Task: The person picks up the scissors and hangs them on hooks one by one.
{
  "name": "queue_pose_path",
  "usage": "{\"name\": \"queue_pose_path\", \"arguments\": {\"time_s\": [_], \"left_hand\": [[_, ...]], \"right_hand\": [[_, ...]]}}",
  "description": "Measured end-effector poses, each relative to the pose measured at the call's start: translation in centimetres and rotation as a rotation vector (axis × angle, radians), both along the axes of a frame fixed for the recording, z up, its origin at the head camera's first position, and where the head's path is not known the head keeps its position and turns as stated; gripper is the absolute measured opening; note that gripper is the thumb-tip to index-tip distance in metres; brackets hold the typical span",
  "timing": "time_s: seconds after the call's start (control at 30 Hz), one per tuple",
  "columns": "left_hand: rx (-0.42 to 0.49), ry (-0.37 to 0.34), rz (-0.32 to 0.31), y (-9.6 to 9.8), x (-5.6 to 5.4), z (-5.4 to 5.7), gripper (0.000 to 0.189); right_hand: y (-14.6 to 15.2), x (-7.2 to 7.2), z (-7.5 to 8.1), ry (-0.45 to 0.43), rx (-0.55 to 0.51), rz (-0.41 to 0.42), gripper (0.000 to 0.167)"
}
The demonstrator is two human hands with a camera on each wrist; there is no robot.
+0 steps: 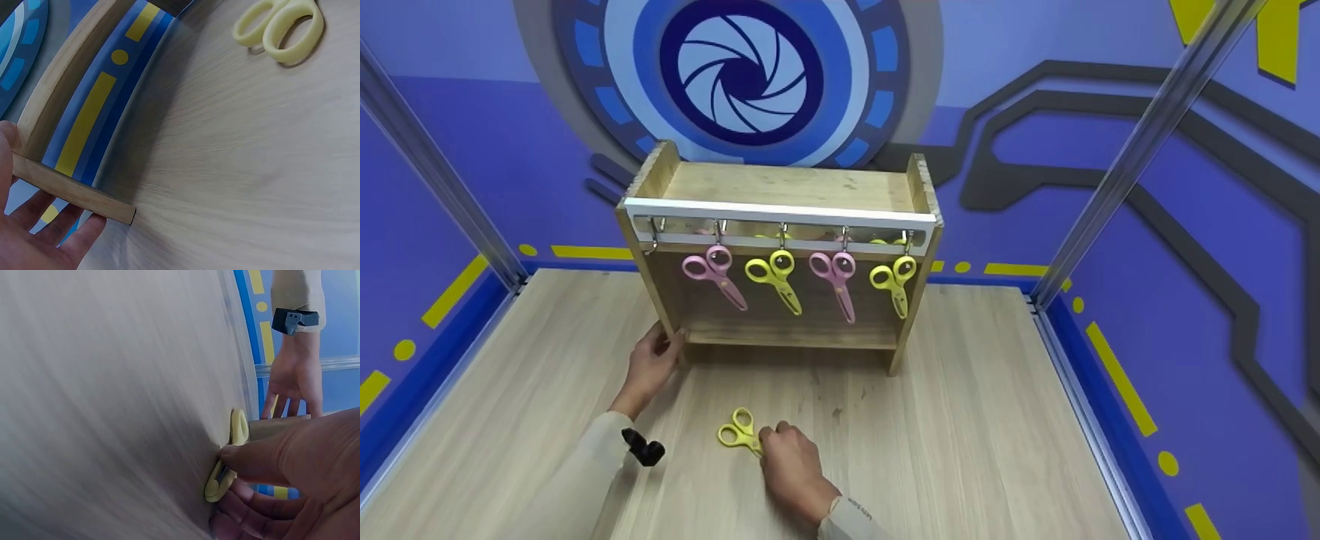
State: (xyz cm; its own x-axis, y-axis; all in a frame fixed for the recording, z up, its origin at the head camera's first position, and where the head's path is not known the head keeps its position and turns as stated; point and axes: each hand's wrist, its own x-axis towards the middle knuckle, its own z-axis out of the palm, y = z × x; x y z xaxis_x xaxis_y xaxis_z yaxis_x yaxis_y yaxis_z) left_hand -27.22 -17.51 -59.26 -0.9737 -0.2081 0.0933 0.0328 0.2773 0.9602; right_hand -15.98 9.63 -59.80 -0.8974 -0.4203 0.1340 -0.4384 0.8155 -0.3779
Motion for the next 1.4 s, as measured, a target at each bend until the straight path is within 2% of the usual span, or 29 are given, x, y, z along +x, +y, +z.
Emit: {"name": "queue_pose_path", "arguments": {"time_s": [0.1,0.37,0.87,1.07,1.23,1.4], "left_hand": [[-0.003,-0.003,0.002,0.1,0.0,0.1,0.053],[-0.025,0.004,-0.004,0.3,0.0,0.3,0.053],[-0.024,-0.020,-0.002,0.4,0.0,0.4,0.054],[-0.028,0.003,0.000,0.3,-0.2,0.4,0.051],[-0.032,0.016,0.005,0.0,-0.1,-0.1,0.051],[-0.022,0.030,0.002,0.0,-0.1,-0.3,0.051]], "right_hand": [[-0.1,-0.3,-0.1,0.024,0.018,-0.022,0.018],[-0.2,-1.0,0.0,0.156,0.118,-0.048,0.012],[-0.1,-1.1,0.0,0.154,0.124,-0.032,0.012],[-0.1,-1.4,0.1,0.165,0.122,-0.014,0.013],[-0.2,-2.0,1.2,0.215,0.128,0.042,0.017],[-0.3,-3.1,4.0,0.266,0.092,0.073,0.014]]}}
